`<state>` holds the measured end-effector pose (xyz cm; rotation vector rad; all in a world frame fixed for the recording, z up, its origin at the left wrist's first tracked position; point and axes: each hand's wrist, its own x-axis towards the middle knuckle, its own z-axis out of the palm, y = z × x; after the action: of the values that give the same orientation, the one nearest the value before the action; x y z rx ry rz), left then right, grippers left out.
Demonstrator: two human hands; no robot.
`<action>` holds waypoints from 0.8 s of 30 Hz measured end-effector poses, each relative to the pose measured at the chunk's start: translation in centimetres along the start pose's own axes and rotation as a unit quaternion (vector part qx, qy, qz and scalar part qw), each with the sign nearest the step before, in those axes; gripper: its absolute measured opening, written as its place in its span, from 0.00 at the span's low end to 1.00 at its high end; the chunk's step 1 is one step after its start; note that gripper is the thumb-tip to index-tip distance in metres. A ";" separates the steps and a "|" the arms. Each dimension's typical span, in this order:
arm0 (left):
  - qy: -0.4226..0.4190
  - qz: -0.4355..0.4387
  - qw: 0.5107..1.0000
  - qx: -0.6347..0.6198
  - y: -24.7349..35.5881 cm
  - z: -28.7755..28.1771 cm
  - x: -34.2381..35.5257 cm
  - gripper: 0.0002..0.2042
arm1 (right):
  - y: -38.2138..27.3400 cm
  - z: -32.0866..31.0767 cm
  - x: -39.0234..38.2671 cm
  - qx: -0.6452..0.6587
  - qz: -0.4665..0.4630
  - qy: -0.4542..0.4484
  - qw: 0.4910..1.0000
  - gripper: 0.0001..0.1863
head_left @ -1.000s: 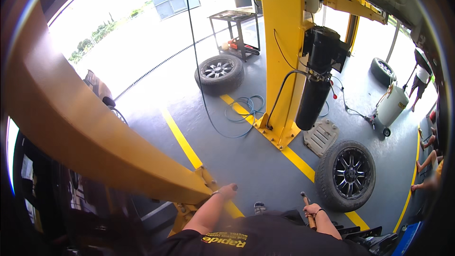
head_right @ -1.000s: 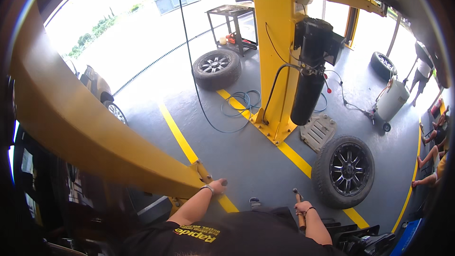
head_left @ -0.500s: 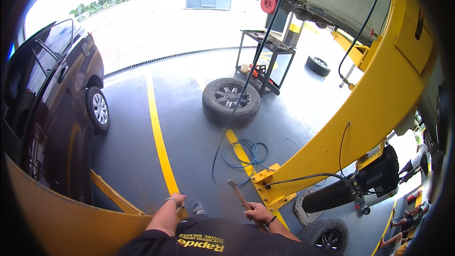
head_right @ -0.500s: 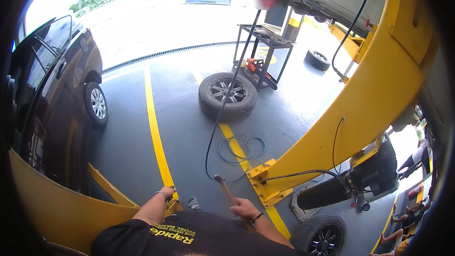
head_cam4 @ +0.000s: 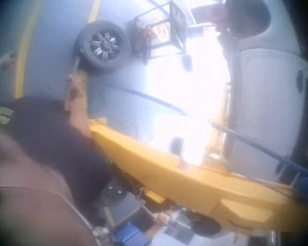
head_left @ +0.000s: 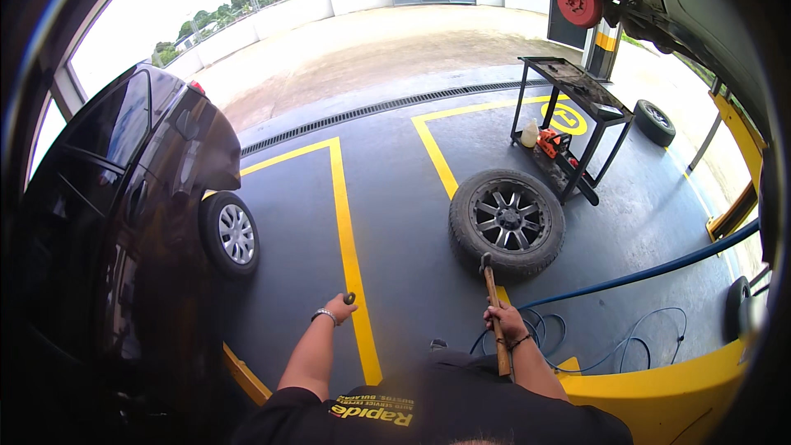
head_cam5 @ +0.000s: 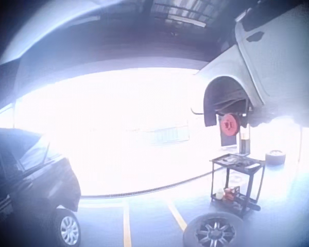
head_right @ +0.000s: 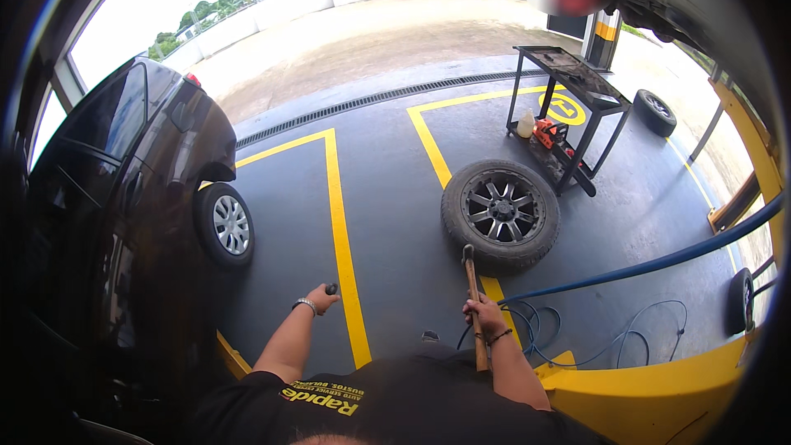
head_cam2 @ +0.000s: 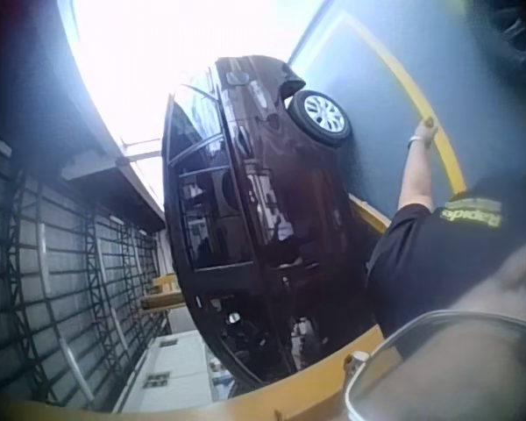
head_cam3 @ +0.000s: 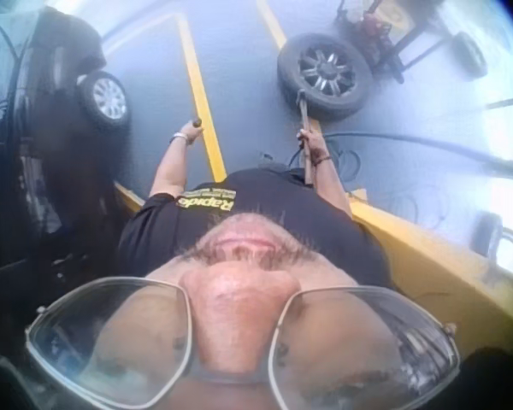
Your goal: The person removes bolts from a red brake disc using a socket wrench and hammer, then detaches the disc from the hub and places it on a tool cart. The person also handles a screwdriver and moves a tool cart during the process.
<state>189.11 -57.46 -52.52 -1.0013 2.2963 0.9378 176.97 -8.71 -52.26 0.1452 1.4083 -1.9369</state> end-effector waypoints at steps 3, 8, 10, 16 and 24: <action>-0.122 -0.131 0.982 -0.054 -5.2 1.3 0.3 0.28 | -6.7 1.7 9.7 0.212 -0.033 -0.014 0.977 0.16; -0.137 -0.251 0.956 -0.070 -8.8 4.0 -1.3 0.30 | -13.3 -4.6 29.4 -0.140 0.099 0.129 0.977 0.16; -0.147 -0.280 0.944 -0.095 -7.9 4.0 1.8 0.29 | -13.0 -10.3 36.4 -0.433 0.123 0.181 0.875 0.12; -0.144 -0.274 0.941 -0.139 -1.9 -2.5 18.3 0.28 | -12.1 -9.9 45.3 -0.641 0.389 -0.063 0.659 0.34; -0.072 -0.195 0.978 0.012 14.4 -30.9 54.4 0.27 | -12.0 -7.4 43.8 -0.461 0.429 0.066 0.773 0.33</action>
<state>139.63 -97.56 -60.89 -1.2689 1.8924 0.7865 135.39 -21.87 -66.91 0.3740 1.7900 -0.3952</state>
